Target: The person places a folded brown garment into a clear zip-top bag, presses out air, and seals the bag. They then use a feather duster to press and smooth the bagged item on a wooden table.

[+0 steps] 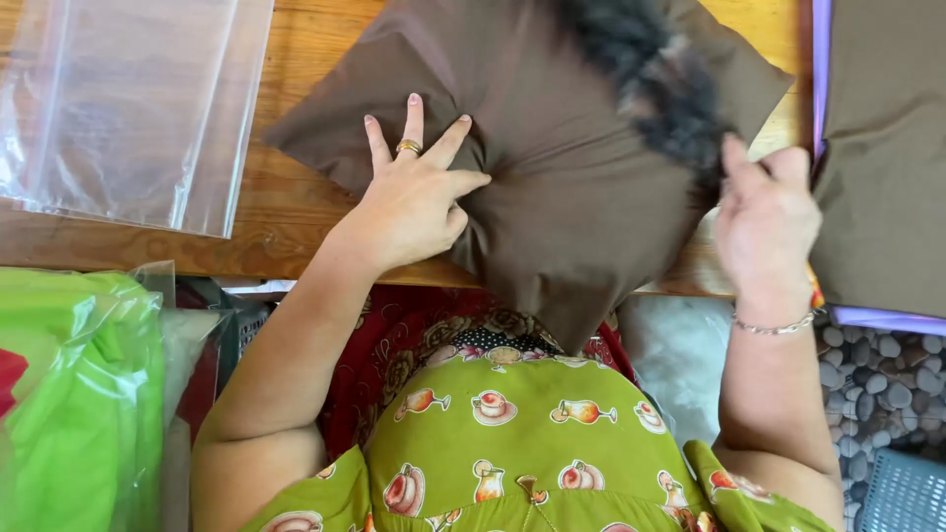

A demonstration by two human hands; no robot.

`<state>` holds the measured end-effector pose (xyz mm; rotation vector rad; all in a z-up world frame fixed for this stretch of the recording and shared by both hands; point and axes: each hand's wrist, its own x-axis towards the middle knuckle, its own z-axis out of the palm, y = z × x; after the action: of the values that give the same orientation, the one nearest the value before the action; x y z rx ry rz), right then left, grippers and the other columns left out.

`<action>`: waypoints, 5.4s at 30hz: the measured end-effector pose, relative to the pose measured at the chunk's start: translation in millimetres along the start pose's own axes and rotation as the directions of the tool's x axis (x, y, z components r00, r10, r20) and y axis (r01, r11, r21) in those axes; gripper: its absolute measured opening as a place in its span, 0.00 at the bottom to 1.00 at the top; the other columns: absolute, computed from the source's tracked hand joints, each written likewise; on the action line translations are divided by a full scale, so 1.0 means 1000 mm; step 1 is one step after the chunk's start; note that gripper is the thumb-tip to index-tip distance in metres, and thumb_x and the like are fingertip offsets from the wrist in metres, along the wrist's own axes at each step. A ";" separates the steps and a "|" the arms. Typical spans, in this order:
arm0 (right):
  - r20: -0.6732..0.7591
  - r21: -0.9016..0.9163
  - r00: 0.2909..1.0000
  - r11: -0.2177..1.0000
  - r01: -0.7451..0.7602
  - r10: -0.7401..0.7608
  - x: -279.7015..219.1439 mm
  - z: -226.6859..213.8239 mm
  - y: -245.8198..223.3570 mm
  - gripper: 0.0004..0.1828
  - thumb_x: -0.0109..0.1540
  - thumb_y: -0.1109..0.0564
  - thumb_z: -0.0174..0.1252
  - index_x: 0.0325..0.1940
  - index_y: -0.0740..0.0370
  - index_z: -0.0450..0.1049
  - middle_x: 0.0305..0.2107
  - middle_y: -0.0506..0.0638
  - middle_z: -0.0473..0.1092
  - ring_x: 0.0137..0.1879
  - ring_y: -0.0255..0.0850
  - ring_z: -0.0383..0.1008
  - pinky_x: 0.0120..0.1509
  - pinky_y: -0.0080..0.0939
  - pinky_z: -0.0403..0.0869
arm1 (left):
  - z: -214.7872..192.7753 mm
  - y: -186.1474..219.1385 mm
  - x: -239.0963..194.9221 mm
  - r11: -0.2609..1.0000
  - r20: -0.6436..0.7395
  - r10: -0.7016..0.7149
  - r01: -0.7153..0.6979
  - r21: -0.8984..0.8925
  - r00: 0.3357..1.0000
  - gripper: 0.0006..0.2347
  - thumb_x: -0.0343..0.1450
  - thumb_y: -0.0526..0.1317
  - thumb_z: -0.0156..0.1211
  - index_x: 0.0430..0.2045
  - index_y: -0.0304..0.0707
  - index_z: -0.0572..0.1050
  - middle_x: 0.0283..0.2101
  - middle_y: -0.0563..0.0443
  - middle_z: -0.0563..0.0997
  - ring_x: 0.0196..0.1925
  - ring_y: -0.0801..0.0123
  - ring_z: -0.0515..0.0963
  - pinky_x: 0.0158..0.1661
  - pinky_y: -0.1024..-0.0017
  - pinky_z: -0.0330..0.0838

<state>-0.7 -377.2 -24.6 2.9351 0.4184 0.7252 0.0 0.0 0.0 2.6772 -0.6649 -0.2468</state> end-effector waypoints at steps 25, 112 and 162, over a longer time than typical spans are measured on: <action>-0.165 0.105 0.986 0.994 -0.021 0.038 0.037 -0.063 -0.051 0.21 0.61 0.70 0.53 0.57 0.63 0.78 0.35 0.55 0.55 0.28 0.56 0.65 0.32 0.55 0.71 | -0.027 0.009 0.017 0.973 -0.054 -0.186 0.191 0.126 0.981 0.54 0.47 0.60 0.74 0.64 0.38 0.48 0.65 0.23 0.33 0.61 0.27 0.21 0.53 0.27 0.20; 0.694 0.710 0.698 -0.334 -0.620 0.179 0.153 -0.041 -0.070 0.33 0.52 0.37 0.56 0.51 0.62 0.65 0.37 0.66 0.72 0.45 0.52 0.83 0.45 0.50 0.88 | 0.022 0.045 -0.006 0.800 -0.530 0.597 -0.498 0.334 0.603 0.06 0.66 0.26 0.52 0.27 0.41 0.71 0.34 0.52 0.72 0.36 0.59 0.76 0.42 0.69 0.68; 0.257 0.696 0.957 0.713 -0.086 -0.135 0.119 -0.011 -0.165 0.16 0.66 0.59 0.51 0.24 0.62 0.62 0.16 0.48 0.63 0.21 0.41 0.59 0.27 0.43 0.60 | -0.025 0.010 0.025 0.973 -0.579 -0.221 0.139 -0.183 0.785 0.21 0.73 0.50 0.40 0.37 0.26 0.72 0.27 0.42 0.77 0.17 0.62 0.76 0.17 0.66 0.70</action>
<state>55.1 -185.3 13.4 3.6466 0.8704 0.0945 24.2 -12.8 24.6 2.4744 -0.1802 0.4844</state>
